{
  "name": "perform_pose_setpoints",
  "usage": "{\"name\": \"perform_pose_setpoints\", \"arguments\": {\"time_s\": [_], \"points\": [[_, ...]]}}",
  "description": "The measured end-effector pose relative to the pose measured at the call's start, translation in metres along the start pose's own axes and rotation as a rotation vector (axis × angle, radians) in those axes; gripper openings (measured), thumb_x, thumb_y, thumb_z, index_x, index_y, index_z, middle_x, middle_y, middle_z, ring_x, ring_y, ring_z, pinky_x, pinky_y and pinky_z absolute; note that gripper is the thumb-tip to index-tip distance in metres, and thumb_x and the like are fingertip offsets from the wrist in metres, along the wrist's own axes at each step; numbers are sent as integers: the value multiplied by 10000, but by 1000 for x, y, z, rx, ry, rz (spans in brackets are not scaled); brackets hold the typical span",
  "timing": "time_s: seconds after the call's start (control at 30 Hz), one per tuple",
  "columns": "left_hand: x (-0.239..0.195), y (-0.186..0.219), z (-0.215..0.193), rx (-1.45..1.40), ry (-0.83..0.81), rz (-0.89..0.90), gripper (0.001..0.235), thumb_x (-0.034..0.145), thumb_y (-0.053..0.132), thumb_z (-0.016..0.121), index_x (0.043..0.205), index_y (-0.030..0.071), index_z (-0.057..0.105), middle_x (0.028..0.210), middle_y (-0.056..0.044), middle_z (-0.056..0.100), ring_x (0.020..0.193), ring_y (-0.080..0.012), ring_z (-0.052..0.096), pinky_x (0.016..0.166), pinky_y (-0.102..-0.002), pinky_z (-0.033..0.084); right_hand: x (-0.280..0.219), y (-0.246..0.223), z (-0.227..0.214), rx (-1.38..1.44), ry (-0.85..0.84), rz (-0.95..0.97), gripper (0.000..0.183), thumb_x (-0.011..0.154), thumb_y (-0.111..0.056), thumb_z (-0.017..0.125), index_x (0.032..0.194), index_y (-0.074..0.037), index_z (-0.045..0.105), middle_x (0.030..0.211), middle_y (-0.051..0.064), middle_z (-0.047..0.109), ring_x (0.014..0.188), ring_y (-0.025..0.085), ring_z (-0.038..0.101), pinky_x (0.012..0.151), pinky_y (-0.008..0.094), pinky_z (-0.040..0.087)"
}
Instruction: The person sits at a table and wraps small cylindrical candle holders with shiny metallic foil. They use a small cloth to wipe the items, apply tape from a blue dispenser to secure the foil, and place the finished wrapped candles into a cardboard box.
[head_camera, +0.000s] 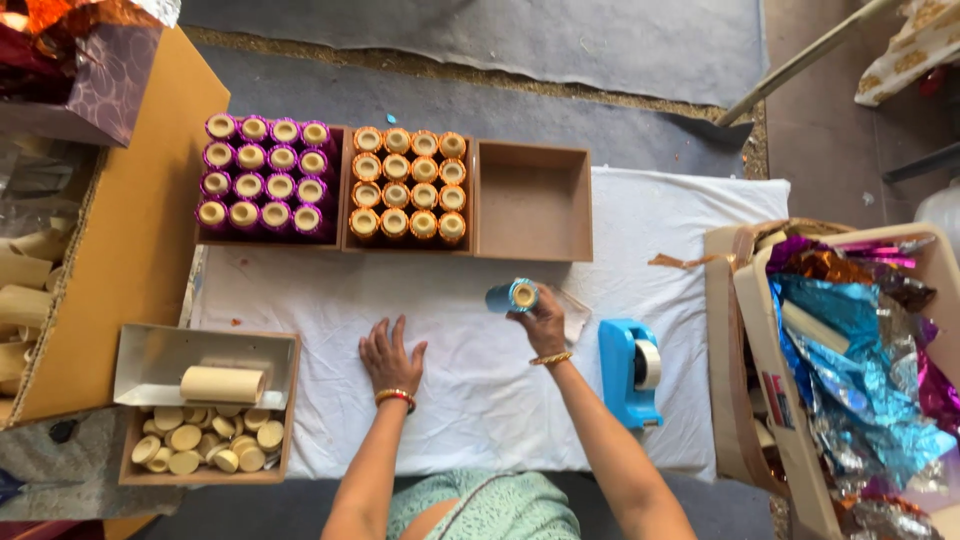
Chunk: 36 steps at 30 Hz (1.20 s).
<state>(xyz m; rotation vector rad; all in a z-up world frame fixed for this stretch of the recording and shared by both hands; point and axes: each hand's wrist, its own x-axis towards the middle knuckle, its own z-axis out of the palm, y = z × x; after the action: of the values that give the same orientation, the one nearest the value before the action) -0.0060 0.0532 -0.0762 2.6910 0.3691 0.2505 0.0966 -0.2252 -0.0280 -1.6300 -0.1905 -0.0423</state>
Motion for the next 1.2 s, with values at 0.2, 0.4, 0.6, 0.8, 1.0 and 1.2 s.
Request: {"name": "perform_pose_setpoints", "arguments": {"time_s": [0.2, 0.4, 0.6, 0.8, 1.0, 1.2], "points": [[5, 11, -11, 129, 15, 2, 647, 862, 522, 661, 1423, 222, 541, 1454, -72, 468, 1400, -274, 402, 1224, -545, 238, 129, 13, -15, -66, 39, -39, 386, 812, 83, 796, 1177, 2, 701, 1268, 61, 613, 1127, 167, 664, 958, 311, 614], [5, 11, -9, 182, -13, -14, 630, 856, 532, 629, 1403, 231, 544, 1443, -64, 475, 1389, -257, 400, 1215, -534, 240, 212, 42, -1, -175, 63, -25, 430, 775, 1, 830, 1183, -11, 693, 1217, 42, 640, 1066, 174, 706, 927, 308, 598], [5, 6, 1, 183, -15, -18, 617, 865, 553, 600, 1397, 246, 540, 1435, -51, 471, 1383, -244, 391, 1216, -537, 236, 255, 57, 22, -352, 113, -88, 411, 754, -63, 858, 1138, -6, 721, 1136, 75, 692, 987, 192, 709, 865, 319, 587], [4, 5, 2, 192, -1, -20, 604, 876, 549, 592, 1397, 247, 547, 1434, -46, 480, 1383, -234, 397, 1219, -533, 239, 264, 64, 28, -155, 162, -108, 545, 739, -7, 850, 1247, -37, 656, 1129, 54, 711, 1022, 152, 702, 907, 296, 588], [5, 6, 2, 184, 9, -20, 596, 866, 532, 607, 1386, 245, 561, 1431, -48, 492, 1381, -238, 405, 1216, -533, 239, 265, 117, 15, -3, 134, -2, 489, 798, 38, 849, 1225, -47, 627, 1093, 24, 742, 1020, 130, 725, 904, 299, 626], [5, 7, 2, 181, 24, -8, 595, 867, 523, 616, 1390, 243, 561, 1433, -50, 495, 1381, -241, 410, 1215, -534, 241, 267, 91, 18, -139, 177, -110, 477, 735, 23, 833, 1170, -44, 647, 1154, 16, 531, 1013, 139, 672, 865, 289, 641]]}}
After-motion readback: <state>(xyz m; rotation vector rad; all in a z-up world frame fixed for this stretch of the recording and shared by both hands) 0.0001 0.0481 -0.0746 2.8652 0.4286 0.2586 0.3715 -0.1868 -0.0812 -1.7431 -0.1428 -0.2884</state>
